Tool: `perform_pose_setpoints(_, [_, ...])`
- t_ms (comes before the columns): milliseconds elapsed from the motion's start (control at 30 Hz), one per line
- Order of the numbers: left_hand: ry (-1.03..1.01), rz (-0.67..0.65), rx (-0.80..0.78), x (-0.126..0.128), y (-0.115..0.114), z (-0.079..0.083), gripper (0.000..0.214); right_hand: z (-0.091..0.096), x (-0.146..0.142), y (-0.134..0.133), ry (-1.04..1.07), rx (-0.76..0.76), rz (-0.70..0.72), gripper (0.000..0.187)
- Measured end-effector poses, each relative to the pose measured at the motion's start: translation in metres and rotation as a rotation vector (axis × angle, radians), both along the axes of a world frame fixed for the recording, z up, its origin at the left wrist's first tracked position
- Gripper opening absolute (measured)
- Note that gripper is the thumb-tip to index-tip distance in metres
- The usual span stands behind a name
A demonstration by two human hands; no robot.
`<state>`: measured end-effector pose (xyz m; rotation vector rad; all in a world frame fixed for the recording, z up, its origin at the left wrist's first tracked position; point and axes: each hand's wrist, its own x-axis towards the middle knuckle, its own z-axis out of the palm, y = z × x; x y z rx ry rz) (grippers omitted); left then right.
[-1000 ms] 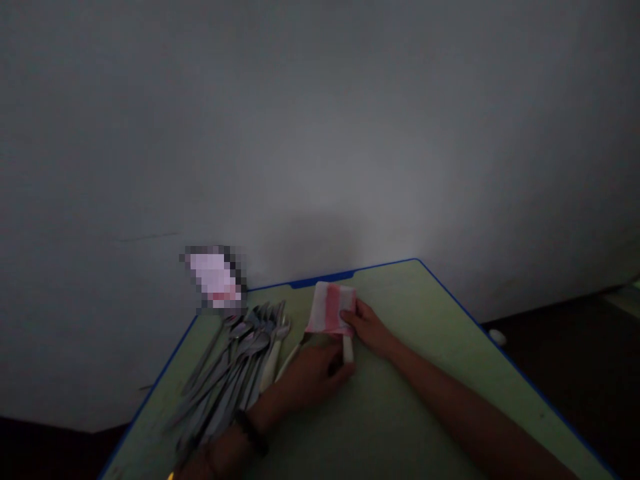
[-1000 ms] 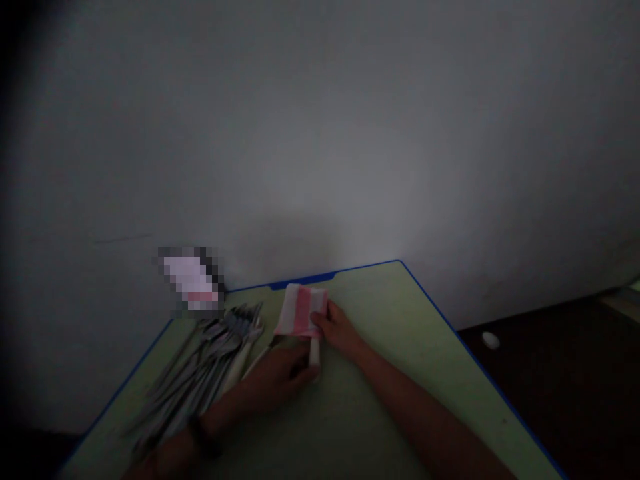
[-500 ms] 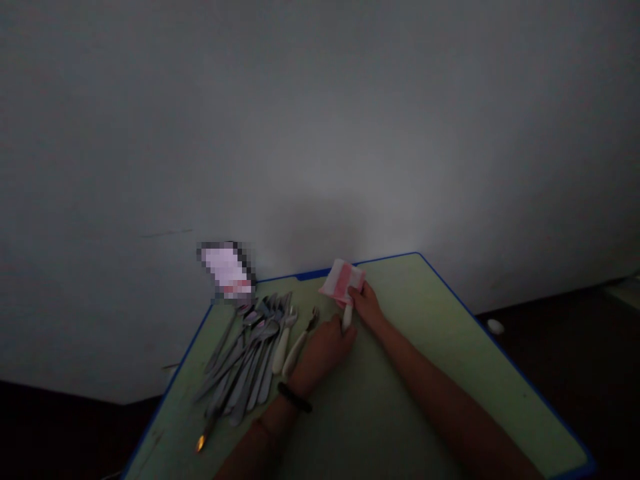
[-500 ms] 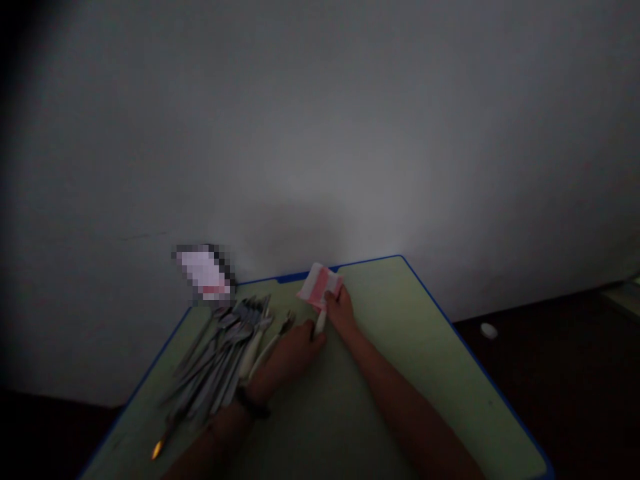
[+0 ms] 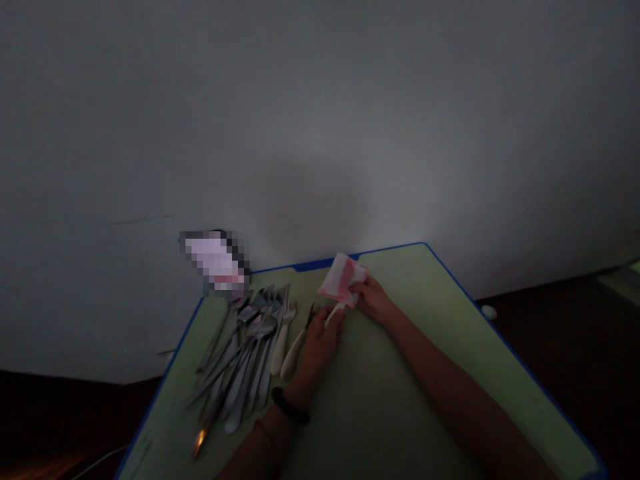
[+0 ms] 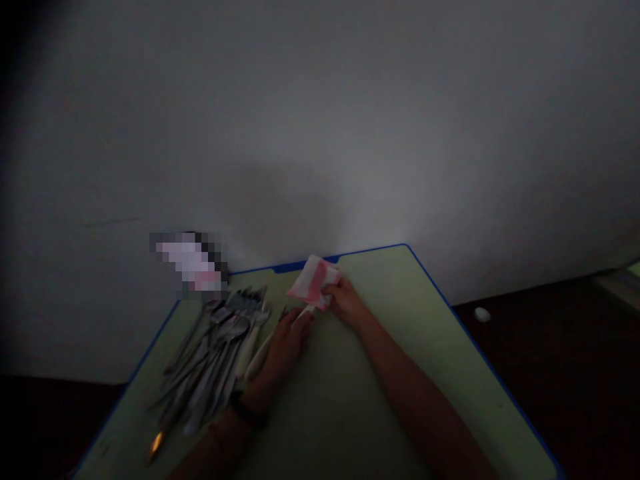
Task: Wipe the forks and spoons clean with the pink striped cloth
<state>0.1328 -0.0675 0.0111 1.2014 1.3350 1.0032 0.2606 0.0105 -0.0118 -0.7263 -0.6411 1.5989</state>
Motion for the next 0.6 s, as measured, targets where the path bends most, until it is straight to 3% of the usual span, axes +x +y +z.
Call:
perform_pose_setpoints(133, [-0.026, -0.021, -0.011, -0.004, 0.005, -0.002, 0.026, -0.002, -0.004, 0.003, -0.034, 0.016, -0.003, 0.028])
perform_pose_setpoints(300, [-0.067, -0.001, -0.075, -0.007, 0.007, -0.004, 0.025, -0.001, -0.008, -0.001, -0.381, 0.119, -0.229, 0.028])
perform_pose_setpoints(367, [-0.105, 0.021, -0.116, -0.008, 0.006, -0.005, 0.025, 0.001, -0.009, -0.003, -0.452, 0.114, -0.238, 0.031])
perform_pose_setpoints(600, [0.074, -0.092, -0.063, -0.011, 0.006, -0.003, 0.033, -0.003, -0.011, 0.001, -0.285, 0.048, -0.190, 0.026])
